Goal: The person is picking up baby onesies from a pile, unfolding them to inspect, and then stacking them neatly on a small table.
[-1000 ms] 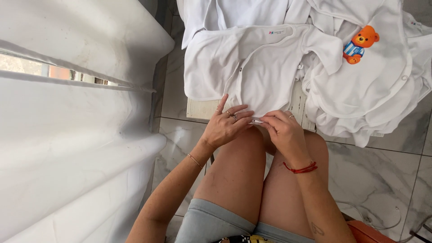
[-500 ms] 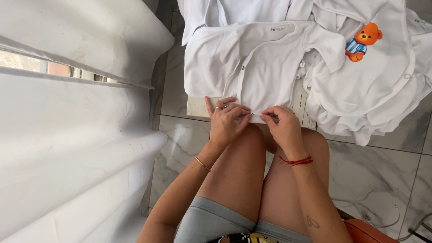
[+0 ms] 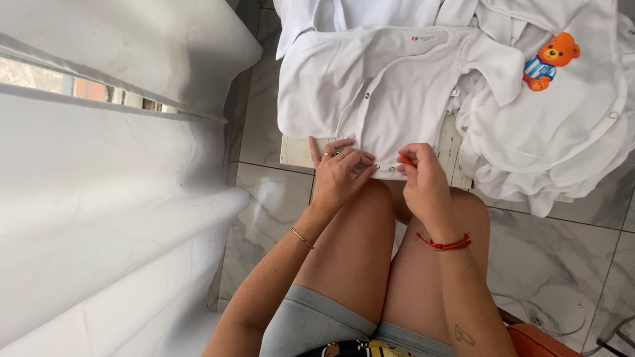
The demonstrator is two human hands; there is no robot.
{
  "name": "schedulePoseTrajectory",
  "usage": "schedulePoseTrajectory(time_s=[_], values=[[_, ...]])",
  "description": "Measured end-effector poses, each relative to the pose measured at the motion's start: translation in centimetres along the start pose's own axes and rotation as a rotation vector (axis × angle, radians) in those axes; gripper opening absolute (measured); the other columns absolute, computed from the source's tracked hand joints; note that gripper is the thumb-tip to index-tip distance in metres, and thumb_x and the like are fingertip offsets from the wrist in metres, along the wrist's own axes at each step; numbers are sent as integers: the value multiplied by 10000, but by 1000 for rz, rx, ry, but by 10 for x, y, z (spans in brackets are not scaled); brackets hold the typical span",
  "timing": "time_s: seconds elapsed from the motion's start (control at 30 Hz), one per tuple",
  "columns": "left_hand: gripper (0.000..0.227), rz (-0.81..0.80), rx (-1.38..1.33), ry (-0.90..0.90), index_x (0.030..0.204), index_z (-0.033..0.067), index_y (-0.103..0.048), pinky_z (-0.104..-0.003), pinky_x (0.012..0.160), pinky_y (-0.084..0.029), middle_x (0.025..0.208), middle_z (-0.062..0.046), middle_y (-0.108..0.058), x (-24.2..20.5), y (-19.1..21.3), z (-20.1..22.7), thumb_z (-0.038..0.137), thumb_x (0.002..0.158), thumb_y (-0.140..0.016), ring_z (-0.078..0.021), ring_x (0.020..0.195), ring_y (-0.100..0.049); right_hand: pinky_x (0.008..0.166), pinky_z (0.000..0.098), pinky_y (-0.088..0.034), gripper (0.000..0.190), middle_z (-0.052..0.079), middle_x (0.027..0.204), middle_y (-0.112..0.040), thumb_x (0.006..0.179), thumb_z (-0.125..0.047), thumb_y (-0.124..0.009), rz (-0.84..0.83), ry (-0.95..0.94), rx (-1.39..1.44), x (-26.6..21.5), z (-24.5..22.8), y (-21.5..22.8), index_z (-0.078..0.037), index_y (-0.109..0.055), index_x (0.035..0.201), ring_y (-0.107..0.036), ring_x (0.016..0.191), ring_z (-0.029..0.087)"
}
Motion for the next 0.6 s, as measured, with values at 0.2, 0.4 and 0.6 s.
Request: schedulePoseTrajectory(time_s=[0.2, 0.4, 0.6], values=[[104, -12, 0, -40, 727, 219, -608, -468, 1039, -20, 820, 80, -627, -4, 4, -1, 198, 682, -699, -153, 1006, -496, 572, 239, -499, 59, 91, 727, -618, 805, -70, -615, 26, -98, 105, 8, 22, -20, -37, -586, 844, -599, 634, 115], [115, -10, -29, -42, 720, 215, -600, -450, 1037, -93, 838, 93, -626, -3, 7, 0, 208, 681, -708, -150, 1012, -495, 601, 307, -474, 80, 95, 737, -584, 761, -116, -666, 1, 76, -40, 11, 20, -22, -76, -645, 827, -584, 698, 201], [100, -31, -49, -59, 715, 215, -592, -458, 1038, -13, 858, 105, -620, -6, 2, -5, 236, 696, -688, -158, 1042, -477, 546, 301, -465, 68, 107, 722, -565, 774, -96, -646, -2, 95, -80, 10, 24, -24, -59, -642, 831, -567, 639, 197]])
Point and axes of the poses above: each hand's wrist, its own x-axis towards the middle knuckle, its own y-axis out of the back of the hand, z = x × y, the point moved 6 cm from there along x, towards the middle knuckle
